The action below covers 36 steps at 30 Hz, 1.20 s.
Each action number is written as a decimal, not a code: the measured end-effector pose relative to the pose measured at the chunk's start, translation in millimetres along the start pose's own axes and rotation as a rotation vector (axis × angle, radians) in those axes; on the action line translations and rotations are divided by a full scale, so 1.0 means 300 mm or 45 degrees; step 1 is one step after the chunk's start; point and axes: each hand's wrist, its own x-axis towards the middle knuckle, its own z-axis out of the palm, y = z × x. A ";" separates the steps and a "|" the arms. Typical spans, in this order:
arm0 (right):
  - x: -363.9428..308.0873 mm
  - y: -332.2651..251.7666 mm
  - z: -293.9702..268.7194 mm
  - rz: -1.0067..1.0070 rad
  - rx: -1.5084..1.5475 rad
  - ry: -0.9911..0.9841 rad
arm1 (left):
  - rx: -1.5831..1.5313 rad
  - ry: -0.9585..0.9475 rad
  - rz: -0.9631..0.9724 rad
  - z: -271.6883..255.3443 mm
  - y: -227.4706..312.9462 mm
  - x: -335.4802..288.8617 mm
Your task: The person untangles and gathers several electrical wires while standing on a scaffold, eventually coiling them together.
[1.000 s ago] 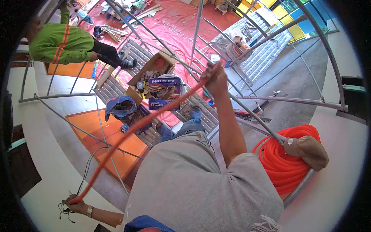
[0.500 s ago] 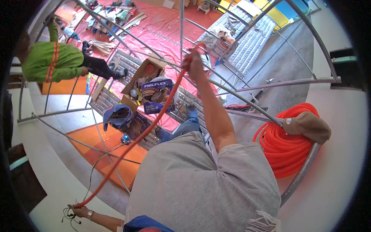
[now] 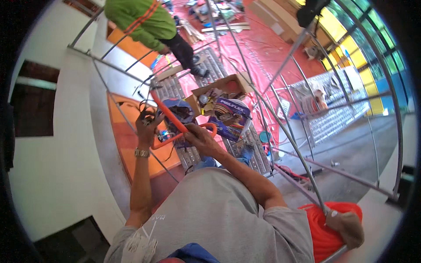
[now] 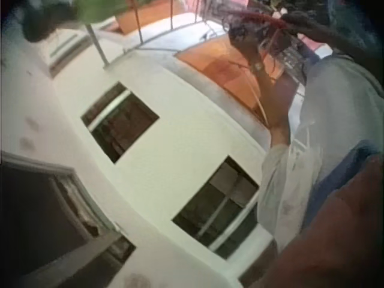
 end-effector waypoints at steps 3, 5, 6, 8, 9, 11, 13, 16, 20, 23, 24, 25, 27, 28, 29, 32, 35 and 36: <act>-0.011 -0.009 0.006 -0.021 -0.007 -0.039 | -0.078 -0.035 0.061 0.034 0.062 -0.019; -0.016 0.005 0.006 0.050 0.078 -0.078 | -0.218 -0.104 0.070 0.040 0.067 -0.025; -0.025 0.015 0.008 0.052 0.065 -0.072 | -0.337 -0.170 0.042 0.048 0.064 -0.026; -0.047 0.040 0.015 -0.157 -0.163 -0.132 | -0.334 -0.208 0.067 0.080 0.053 -0.022; -0.057 0.052 0.016 -0.128 -0.145 -0.132 | -0.329 -0.241 0.081 0.101 0.047 -0.020; -0.064 0.076 0.012 -0.124 -0.139 -0.260 | -0.331 -0.197 0.027 0.133 0.040 -0.022; -0.060 0.095 -0.001 -0.185 -0.198 -0.266 | -0.488 -0.102 0.005 0.158 0.034 -0.022; -0.062 0.113 -0.032 -0.054 -0.336 -0.411 | -0.506 -0.275 -0.068 0.148 0.024 -0.026; -0.074 0.119 -0.071 0.066 -0.208 -0.405 | -0.522 -0.312 -0.015 0.140 0.003 -0.034; 0.007 0.097 -0.114 0.048 0.090 -0.178 | -0.478 -0.335 0.039 0.143 0.006 -0.034; 0.043 0.076 -0.149 0.070 0.276 -0.085 | -0.559 -0.327 0.029 0.147 0.011 -0.034; 0.083 0.050 -0.180 0.051 0.492 -0.041 | -0.640 -0.320 0.016 0.151 0.016 -0.036; 0.152 -0.023 -0.227 0.119 0.687 0.032 | -0.610 -0.360 -0.016 0.158 0.027 -0.039; 0.185 -0.066 -0.230 -0.116 0.402 0.163 | -0.596 -0.393 -0.033 0.163 0.030 -0.042; 0.211 -0.113 -0.231 -0.346 0.096 0.278 | -0.583 -0.401 -0.047 0.168 0.033 -0.044; 0.232 -0.241 -0.238 -0.634 -0.863 0.541 | -0.514 -0.392 -0.077 0.191 0.033 -0.052; 0.240 -0.299 -0.185 -0.694 -1.076 0.589 | -0.448 -0.380 -0.074 0.215 0.036 -0.051; 0.246 -0.303 -0.175 -0.764 -1.120 0.587 | -0.347 -0.392 -0.048 0.222 0.039 -0.051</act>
